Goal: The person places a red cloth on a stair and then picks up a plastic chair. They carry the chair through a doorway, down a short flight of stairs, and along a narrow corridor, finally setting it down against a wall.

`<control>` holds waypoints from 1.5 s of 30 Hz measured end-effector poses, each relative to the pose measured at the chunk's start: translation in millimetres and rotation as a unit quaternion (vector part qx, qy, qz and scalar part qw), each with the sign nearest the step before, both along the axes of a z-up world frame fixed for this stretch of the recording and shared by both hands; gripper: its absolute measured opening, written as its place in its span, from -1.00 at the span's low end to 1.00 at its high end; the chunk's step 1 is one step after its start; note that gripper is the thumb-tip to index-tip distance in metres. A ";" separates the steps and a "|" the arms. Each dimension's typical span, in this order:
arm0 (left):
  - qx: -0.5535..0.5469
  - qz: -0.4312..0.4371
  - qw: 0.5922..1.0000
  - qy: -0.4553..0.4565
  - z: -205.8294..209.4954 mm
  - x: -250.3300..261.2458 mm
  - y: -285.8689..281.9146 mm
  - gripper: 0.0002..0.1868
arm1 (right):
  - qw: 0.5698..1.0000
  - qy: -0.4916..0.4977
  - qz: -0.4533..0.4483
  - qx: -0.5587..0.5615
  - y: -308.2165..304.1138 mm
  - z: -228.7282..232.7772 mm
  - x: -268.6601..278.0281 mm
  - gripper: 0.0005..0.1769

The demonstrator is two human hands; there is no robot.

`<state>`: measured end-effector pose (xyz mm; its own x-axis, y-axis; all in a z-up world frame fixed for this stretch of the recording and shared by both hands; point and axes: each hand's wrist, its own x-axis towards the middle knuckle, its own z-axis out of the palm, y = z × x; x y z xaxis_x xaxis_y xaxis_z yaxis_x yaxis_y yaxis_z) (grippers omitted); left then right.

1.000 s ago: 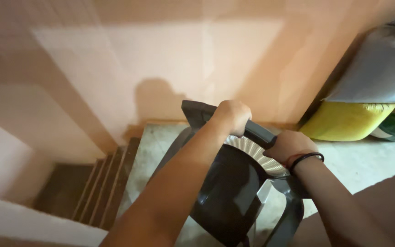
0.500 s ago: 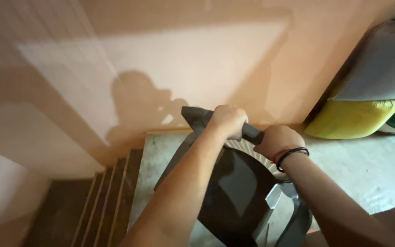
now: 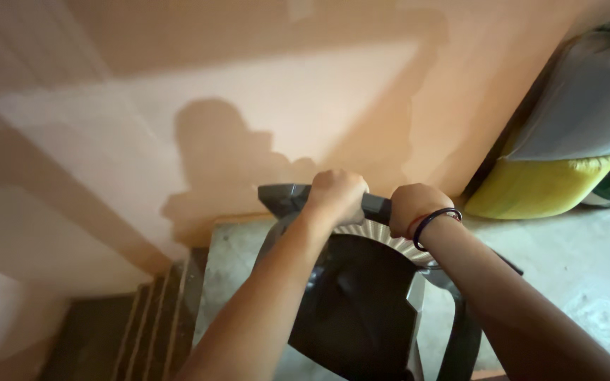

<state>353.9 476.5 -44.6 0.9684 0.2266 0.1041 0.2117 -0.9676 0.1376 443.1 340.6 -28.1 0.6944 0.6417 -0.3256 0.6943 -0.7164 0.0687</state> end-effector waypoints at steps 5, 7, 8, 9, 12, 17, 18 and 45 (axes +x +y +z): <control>0.015 0.018 0.990 -0.137 -31.1 40.3 -18.1 -0.87 | 1.000 -0.017 -0.014 0.018 -12.0 6.6 44.7 -0.71; 0.015 0.029 0.988 -0.151 -33.5 54.4 -18.7 -0.88 | 0.999 -0.025 -0.009 0.034 -14.1 6.7 58.0 -0.69; 0.020 0.037 0.990 -0.136 -31.0 59.7 -14.7 -0.88 | 0.999 -0.016 -0.010 0.040 -11.7 6.7 63.3 -0.67; 0.026 0.046 0.991 -0.122 -27.0 64.4 -11.8 -0.88 | 0.999 -0.008 -0.010 0.046 -9.5 7.3 68.3 -0.64; -0.030 0.083 0.995 -0.046 -12.4 75.7 -9.7 -0.83 | 0.996 0.025 0.005 0.083 -7.1 8.2 82.8 -0.54; -0.027 0.058 0.996 -0.063 -1.8 89.0 -2.9 -0.76 | 0.996 0.031 0.012 0.077 2.9 2.8 106.1 -0.55; -0.025 0.046 0.996 -0.075 -1.6 92.7 -0.4 -0.74 | 0.996 0.033 0.007 0.080 4.6 1.5 111.4 -0.57; -0.007 -0.306 0.952 -0.007 -4.5 201.9 84.3 -0.73 | 0.931 -0.025 -0.345 0.115 53.3 -22.8 89.8 -0.73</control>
<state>555.8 560.8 -49.1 0.9179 -0.3785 0.1189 -0.3935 -0.9070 0.1499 532.9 393.9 -51.0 0.9778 0.0857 -0.1913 0.0630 -0.9906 -0.1217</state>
